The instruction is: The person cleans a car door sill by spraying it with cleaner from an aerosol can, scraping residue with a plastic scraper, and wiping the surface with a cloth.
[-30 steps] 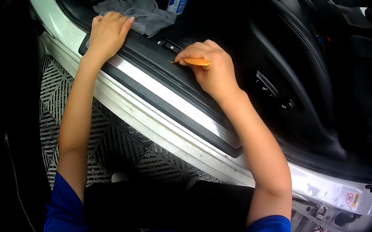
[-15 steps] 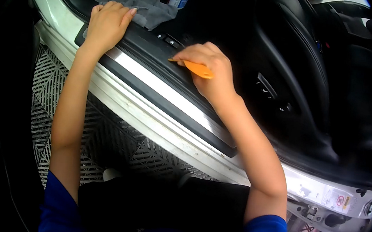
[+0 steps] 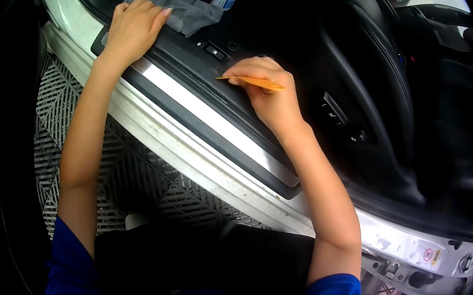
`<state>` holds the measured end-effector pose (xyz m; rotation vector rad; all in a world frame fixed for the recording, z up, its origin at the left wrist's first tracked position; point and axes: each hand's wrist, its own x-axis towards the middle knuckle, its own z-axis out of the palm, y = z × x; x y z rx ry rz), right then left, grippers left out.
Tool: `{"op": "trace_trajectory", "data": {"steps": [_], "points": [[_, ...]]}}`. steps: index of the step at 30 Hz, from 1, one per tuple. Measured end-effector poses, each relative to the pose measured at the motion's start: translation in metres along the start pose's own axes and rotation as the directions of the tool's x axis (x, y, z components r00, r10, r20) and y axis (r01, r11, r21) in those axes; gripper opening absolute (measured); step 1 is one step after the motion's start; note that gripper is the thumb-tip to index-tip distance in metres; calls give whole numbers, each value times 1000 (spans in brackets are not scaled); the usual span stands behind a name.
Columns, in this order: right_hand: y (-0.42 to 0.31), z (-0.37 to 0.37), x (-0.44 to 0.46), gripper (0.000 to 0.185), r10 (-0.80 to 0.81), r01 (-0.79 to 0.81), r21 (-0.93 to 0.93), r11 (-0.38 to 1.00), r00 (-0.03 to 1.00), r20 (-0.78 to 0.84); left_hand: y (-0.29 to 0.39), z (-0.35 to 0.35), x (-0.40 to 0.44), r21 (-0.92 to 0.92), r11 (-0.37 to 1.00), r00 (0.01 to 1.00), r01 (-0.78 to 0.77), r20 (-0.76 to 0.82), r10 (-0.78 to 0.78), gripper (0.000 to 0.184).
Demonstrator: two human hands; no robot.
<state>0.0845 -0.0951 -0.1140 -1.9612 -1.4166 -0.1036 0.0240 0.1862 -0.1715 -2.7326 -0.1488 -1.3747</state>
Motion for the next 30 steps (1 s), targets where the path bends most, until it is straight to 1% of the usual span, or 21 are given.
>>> {"op": "trace_trajectory", "data": {"steps": [2,5,6,8,9,11,12,14,16,19,21,22,24,25,26,28,30], "points": [[1,1,0,13,-74,73,-76,994,997,-21,3,1,-1,5,1000,1000,-6,23,6,35],[6,2,3,11,-77,76,-121,990,997,-6,2,3,2,-7,1000,1000,-9,-24,9,34],[5,0,3,11,-78,77,-120,990,997,-6,2,3,2,-12,1000,1000,-12,-27,12,34],[3,-7,2,10,49,-52,78,996,998,47,1,2,0,-15,1000,1000,-11,-24,10,34],[4,-6,1,9,32,-35,90,995,999,39,0,0,0,-2,1000,1000,-13,-5,13,34],[5,-2,2,9,22,-25,67,997,999,35,2,2,-2,6,1000,1000,-10,17,10,34],[5,-1,4,9,10,-11,44,999,1000,20,1,3,-2,11,1000,1000,-10,-2,10,34],[7,-1,5,10,22,-23,56,998,1000,21,2,4,1,15,1000,1000,-16,-24,17,34],[7,-3,4,10,31,-32,71,997,999,24,2,3,1,-11,1000,1000,6,-8,-6,34],[6,-4,4,12,-5,-1,71,997,997,73,2,1,0,9,1000,1000,-16,-22,16,34],[4,1,5,12,-24,24,-9,1000,1000,19,4,0,-1,-4,1000,1000,2,6,-2,34],[5,-1,5,12,-24,24,-13,1000,1000,12,5,0,2,-10,1000,1000,16,24,-15,34],[6,-3,6,11,-12,11,44,999,999,40,5,2,3,-5,1000,1000,6,8,-6,34],[5,-7,6,11,24,-33,98,995,996,87,3,3,1,2,1000,1000,7,2,-7,34],[5,-5,6,11,24,-33,101,994,996,91,2,2,1,4,1000,1000,10,5,-10,34],[7,-3,7,12,-85,85,14,996,995,48,4,1,1,21,1000,1000,-8,4,8,34],[7,-3,8,14,-66,66,19,998,997,24,5,2,1,0,1000,1000,-4,0,4,34]]}}
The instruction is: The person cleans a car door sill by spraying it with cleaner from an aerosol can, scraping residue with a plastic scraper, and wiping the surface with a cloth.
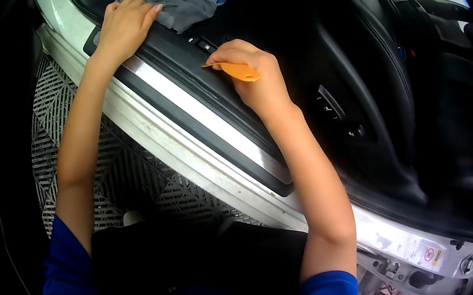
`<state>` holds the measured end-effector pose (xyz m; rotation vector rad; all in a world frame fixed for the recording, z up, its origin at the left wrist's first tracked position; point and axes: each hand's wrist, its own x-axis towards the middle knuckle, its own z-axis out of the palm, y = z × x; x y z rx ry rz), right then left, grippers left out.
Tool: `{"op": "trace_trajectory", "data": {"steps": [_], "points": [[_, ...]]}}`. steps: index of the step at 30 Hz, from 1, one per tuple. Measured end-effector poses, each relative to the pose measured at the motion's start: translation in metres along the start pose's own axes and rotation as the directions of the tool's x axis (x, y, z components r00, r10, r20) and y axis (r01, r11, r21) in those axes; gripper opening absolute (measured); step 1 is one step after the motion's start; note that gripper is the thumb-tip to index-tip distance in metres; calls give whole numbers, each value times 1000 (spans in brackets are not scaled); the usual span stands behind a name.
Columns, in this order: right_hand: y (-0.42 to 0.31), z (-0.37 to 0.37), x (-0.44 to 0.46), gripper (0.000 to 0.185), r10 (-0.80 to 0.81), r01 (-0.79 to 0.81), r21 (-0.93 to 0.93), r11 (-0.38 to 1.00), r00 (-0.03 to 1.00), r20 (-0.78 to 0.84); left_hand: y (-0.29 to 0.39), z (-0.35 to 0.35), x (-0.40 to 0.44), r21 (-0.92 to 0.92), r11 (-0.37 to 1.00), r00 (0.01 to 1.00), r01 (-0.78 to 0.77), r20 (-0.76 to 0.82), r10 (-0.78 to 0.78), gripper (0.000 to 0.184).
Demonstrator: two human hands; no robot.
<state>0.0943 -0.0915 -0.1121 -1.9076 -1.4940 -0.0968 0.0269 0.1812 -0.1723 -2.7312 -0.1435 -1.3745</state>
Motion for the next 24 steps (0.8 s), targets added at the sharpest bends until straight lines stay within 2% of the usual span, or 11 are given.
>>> {"op": "trace_trajectory", "data": {"steps": [4,6,11,14,15,16,17,18,20,24], "points": [[-2,-4,4,16,-9,10,-5,1000,996,92,-1,-1,1,10,1000,1000,5,9,-5,34],[-2,-1,3,15,-9,10,-28,1000,999,33,-2,-1,-1,0,1000,1000,7,5,-7,34],[-1,0,-2,14,38,-39,32,999,999,26,-3,2,0,2,1000,1000,9,-28,-9,34],[-4,3,-4,11,55,-55,40,998,998,-5,0,0,0,-16,1000,1000,7,12,-7,34],[-10,6,-2,10,309,-290,193,937,948,-73,0,0,0,-26,999,1000,18,3,-18,34],[-14,7,0,11,547,-485,356,799,832,-94,-1,0,0,-36,999,999,32,-4,-32,34],[-15,2,3,19,584,-544,266,796,805,-100,-2,0,0,-33,999,999,33,-3,-33,34],[-9,5,1,23,595,-541,295,788,792,-136,-2,-1,-1,-38,999,999,33,10,-33,34],[-9,7,3,24,701,-629,360,688,706,-106,-1,-2,0,-43,999,999,30,19,-29,34],[-4,10,5,22,729,-639,434,635,682,-63,0,-2,0,-32,999,999,38,23,-37,34]]}}
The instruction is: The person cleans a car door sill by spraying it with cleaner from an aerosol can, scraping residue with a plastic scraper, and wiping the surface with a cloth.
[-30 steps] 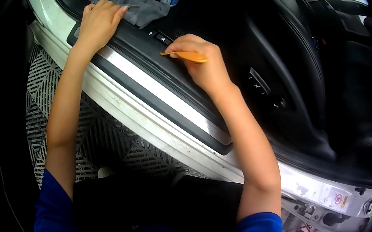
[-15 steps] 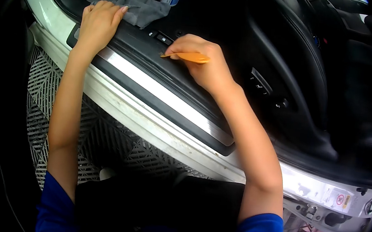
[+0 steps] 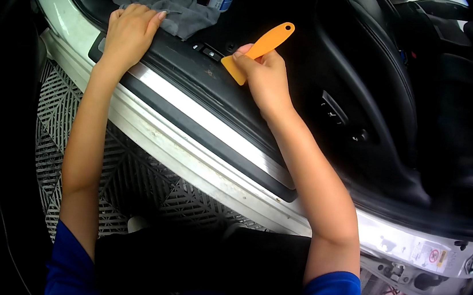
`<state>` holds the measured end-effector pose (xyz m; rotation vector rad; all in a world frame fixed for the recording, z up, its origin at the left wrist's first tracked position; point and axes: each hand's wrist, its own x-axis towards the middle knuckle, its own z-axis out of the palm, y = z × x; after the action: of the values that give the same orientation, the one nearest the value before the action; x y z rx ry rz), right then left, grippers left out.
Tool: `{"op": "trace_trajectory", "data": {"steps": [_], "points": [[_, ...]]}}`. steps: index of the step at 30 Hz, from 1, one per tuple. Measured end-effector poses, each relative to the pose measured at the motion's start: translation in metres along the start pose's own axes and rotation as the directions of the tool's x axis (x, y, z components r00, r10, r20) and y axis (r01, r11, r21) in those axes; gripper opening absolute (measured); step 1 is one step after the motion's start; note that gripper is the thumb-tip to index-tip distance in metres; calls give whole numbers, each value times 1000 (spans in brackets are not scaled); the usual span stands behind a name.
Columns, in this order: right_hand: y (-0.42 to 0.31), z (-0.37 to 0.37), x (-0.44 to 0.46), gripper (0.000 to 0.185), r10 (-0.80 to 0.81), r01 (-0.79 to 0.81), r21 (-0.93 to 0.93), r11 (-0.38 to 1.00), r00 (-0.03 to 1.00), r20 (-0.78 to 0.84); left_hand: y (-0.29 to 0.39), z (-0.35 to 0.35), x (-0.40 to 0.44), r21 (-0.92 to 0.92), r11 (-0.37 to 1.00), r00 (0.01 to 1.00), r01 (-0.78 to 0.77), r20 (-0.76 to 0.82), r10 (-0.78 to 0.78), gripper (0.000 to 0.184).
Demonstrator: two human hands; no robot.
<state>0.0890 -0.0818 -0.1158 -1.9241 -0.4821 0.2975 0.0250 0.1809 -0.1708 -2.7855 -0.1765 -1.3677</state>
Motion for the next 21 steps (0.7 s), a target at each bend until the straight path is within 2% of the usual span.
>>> {"op": "trace_trajectory", "data": {"steps": [6,11,17,19,21], "points": [[4,9,-3,24,19,-20,79,997,1000,11,-1,1,0,8,1000,1000,-15,2,15,34],[6,12,-2,28,-112,116,-97,989,993,40,1,1,0,-1,1000,999,-25,-30,25,34],[5,15,-9,27,-222,226,-164,960,974,41,3,-3,2,-1,1000,999,-27,-16,27,33],[4,15,-10,27,-244,247,-174,953,969,40,4,-9,3,40,999,986,37,163,-43,32],[4,15,-11,27,-265,267,-184,946,964,38,4,-9,2,39,999,986,34,159,-40,32]]}}
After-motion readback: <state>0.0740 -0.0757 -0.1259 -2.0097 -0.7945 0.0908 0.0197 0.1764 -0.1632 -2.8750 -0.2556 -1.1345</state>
